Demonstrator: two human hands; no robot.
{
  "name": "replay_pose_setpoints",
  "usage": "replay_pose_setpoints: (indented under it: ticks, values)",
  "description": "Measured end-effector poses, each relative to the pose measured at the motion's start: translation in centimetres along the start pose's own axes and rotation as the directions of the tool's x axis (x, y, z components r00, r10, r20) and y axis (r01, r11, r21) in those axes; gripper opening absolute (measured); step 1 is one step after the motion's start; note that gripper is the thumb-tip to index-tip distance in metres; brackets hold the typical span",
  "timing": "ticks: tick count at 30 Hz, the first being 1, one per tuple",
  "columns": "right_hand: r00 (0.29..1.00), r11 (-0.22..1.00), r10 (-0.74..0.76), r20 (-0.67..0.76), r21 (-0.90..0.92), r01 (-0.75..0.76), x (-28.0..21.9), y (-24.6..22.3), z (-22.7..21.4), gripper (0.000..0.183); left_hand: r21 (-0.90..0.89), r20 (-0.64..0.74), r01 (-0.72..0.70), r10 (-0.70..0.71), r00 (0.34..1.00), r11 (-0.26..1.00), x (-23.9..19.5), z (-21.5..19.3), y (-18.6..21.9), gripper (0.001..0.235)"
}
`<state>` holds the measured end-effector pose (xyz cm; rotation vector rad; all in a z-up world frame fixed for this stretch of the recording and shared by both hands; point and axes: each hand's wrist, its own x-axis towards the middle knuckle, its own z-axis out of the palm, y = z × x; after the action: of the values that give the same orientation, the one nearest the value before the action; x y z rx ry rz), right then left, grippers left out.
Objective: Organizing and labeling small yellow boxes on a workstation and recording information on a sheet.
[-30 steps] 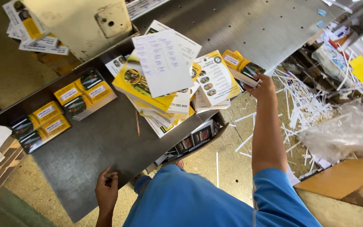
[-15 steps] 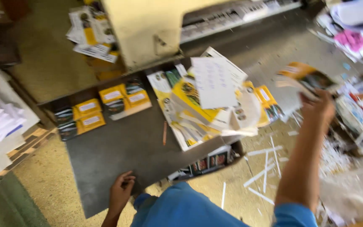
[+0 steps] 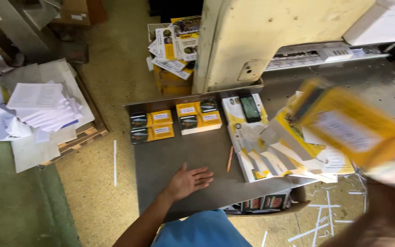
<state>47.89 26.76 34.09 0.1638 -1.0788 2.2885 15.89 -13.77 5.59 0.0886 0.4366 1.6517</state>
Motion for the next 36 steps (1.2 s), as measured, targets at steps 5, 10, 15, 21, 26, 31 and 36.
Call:
replay_pose_setpoints:
  ticks: [5, 10, 15, 21, 26, 31, 36]
  values:
    - [0.965, 0.993, 0.106, -0.240, -0.026, -0.116, 0.9, 17.3, 10.8, 0.056, -0.133, 0.291, -0.098, 0.134, 0.947, 0.986, -3.0, 2.7, 6.1, 0.114]
    - [0.678, 0.745, 0.545, -0.494, -0.088, -0.662, 0.1, 32.6, 9.7, 0.062, 0.095, 0.037, -0.175, 0.172, 0.984, 0.980, -10.8, 0.4, 10.5, 0.092]
    - [0.464, 0.621, 0.624, -0.628, 0.039, -0.783, -4.5, 43.5, 3.2, 0.044, 0.314, -0.621, 0.130, 0.100, 0.777, 0.940, -12.2, -2.2, 8.1, 0.040]
    - [0.528, 0.618, 0.615, -0.586, -0.058, -0.784, -5.6, 49.0, -0.9, 0.059, 0.435, -0.789, 0.261, 0.225, 0.572, 0.862, -10.5, -5.4, 7.4, 0.063]
    - [0.758, 0.569, 0.439, -0.483, -0.503, -0.651, -3.2, 48.3, 1.5, 0.079, 0.804, -0.472, 0.050, 0.584, 0.661, 0.593, -9.4, -10.8, 7.6, 0.099]
    - [0.887, 0.200, 0.227, -0.402, -0.872, -0.446, -4.8, 51.8, -3.2, 0.071, 0.950, -0.300, 0.146, 0.678, 0.671, 0.275, -10.0, -8.7, 8.2, 0.080]
    - [0.945, 0.249, 0.207, -0.254, -0.920, -0.302, -5.6, 50.8, 0.1, 0.090, 0.964, -0.234, 0.076, 0.677, 0.697, 0.255, -11.0, -4.8, 7.2, 0.086]
